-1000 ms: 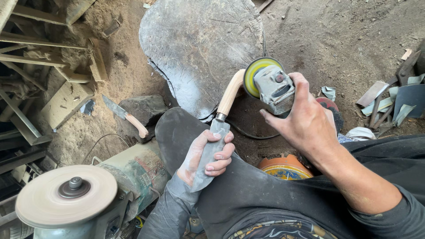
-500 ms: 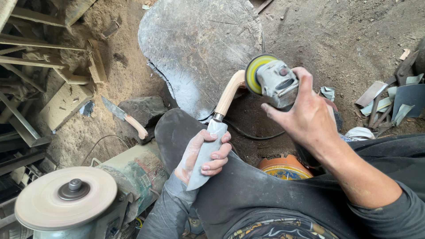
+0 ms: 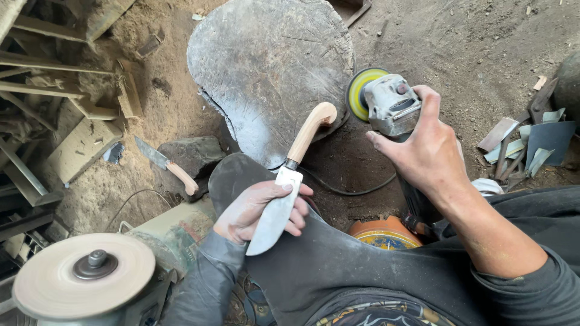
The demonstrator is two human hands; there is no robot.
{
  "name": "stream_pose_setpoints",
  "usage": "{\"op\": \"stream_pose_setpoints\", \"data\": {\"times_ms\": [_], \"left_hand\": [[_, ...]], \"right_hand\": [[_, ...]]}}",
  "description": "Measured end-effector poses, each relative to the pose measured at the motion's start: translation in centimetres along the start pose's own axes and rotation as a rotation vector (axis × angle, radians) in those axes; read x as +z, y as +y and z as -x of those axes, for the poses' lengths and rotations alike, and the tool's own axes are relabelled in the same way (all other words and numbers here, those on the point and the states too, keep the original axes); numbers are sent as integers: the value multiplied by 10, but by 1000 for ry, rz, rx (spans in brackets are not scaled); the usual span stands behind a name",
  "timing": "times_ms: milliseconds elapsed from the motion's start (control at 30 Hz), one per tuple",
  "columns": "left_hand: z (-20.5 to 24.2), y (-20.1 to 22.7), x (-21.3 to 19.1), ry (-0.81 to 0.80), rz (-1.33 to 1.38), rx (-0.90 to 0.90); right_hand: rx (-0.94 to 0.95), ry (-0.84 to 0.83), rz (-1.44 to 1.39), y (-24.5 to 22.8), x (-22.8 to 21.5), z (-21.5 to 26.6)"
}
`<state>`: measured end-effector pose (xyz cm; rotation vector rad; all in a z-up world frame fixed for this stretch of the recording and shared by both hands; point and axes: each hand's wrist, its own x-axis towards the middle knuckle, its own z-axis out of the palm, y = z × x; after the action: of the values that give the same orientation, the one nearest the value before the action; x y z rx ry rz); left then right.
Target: The person shapes and smooths a wooden knife handle using a bench grinder and an angle grinder. They rotate the handle against the grinding wheels to refine its contours and finish the surface.
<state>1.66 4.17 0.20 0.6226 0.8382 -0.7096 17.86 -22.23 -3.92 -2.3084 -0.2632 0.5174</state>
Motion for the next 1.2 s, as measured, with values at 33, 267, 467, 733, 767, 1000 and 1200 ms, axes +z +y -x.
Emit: {"op": "stream_pose_setpoints", "data": {"times_ms": [33, 267, 467, 733, 767, 1000, 1200], "left_hand": [[3, 2, -3, -65, -75, 40], [4, 15, -14, 46, -323, 7], [7, 21, -10, 74, -318, -6], [10, 41, -9, 100, -521, -21], [10, 43, -8, 101, -553, -27], [9, 38, -10, 100, -610, 7], [3, 23, -11, 122, -604, 50]], "right_hand": [[-12, 6, 0, 2, 0, 2], [-54, -21, -22, 4, 2, 8], [-96, -103, -20, -8, 8, 17], [-79, -65, 31, -10, 4, 3], [-98, -44, 15, -10, 2, 1], [-42, -149, -19, -20, 10, 13], [-233, -227, -125, -35, 16, 35]]}}
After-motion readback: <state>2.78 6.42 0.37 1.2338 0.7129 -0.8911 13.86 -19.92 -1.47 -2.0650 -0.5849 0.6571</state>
